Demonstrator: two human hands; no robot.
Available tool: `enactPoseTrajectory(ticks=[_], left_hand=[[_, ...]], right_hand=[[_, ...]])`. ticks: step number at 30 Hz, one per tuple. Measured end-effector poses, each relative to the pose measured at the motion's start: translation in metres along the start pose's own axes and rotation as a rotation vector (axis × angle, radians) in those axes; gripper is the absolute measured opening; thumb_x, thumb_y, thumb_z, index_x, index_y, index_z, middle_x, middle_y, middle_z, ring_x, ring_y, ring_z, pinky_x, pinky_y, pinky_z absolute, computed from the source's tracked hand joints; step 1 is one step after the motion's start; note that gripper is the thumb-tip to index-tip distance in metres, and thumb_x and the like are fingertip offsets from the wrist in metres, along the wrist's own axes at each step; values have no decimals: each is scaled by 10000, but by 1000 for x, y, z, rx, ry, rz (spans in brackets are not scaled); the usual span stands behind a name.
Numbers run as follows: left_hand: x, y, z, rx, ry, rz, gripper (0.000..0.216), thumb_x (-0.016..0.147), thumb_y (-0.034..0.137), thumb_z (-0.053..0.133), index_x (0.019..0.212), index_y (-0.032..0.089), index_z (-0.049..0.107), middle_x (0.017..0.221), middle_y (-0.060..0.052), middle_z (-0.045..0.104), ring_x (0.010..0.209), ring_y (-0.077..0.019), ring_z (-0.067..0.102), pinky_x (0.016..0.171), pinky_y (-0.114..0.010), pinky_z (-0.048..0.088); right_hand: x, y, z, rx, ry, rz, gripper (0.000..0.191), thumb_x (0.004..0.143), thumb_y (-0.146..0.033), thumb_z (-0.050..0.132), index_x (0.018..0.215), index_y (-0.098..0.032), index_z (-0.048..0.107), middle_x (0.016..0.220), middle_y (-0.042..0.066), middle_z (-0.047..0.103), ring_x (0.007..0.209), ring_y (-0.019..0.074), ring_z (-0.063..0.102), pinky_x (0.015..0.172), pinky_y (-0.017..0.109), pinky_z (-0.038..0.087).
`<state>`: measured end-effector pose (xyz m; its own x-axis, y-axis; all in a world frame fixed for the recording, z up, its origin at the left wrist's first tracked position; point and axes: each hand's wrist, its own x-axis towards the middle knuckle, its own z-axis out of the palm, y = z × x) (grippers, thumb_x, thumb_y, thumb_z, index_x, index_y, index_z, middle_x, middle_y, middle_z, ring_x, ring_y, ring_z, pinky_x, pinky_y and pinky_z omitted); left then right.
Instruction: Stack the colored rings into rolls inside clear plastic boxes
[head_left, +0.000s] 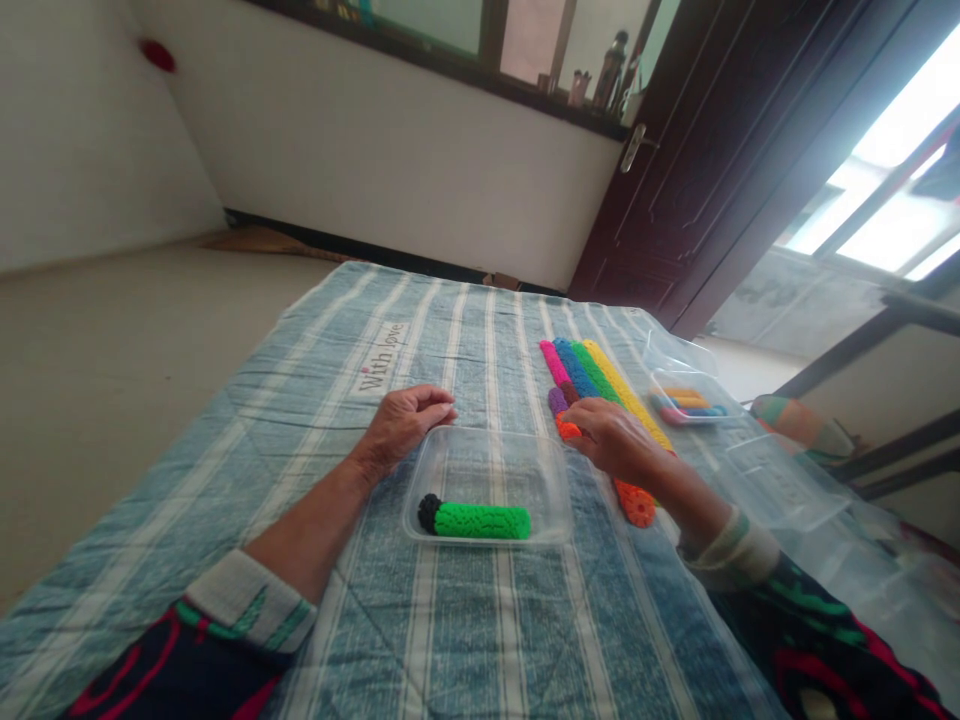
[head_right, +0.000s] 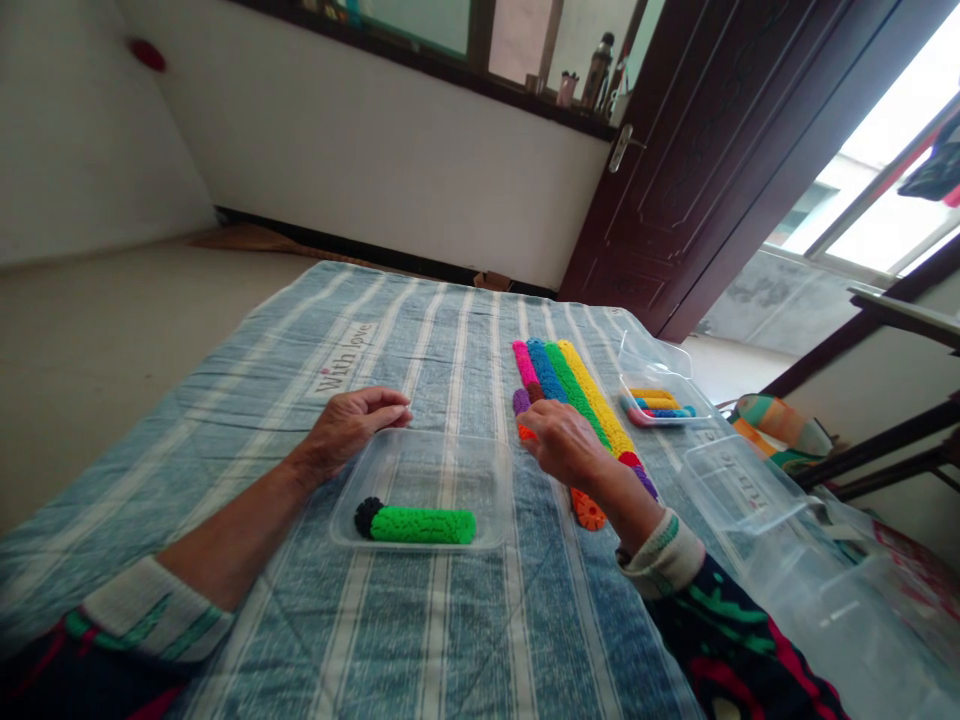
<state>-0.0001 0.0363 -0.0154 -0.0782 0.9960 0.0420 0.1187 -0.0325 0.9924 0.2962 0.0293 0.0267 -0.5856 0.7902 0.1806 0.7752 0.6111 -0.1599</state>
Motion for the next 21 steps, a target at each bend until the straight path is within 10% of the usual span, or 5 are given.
enactPoseTrajectory(ticks=[21], left_hand=[[-1, 5, -2, -6, -7, -26, 223, 628, 341, 718, 786, 185, 695, 706, -3, 734, 732, -189, 701, 718, -275, 534]], right_hand=[[4, -130, -1, 221, 1, -404, 136, 926, -223, 518, 846, -168, 615, 743, 17, 606, 682, 136, 528, 660, 265, 423]])
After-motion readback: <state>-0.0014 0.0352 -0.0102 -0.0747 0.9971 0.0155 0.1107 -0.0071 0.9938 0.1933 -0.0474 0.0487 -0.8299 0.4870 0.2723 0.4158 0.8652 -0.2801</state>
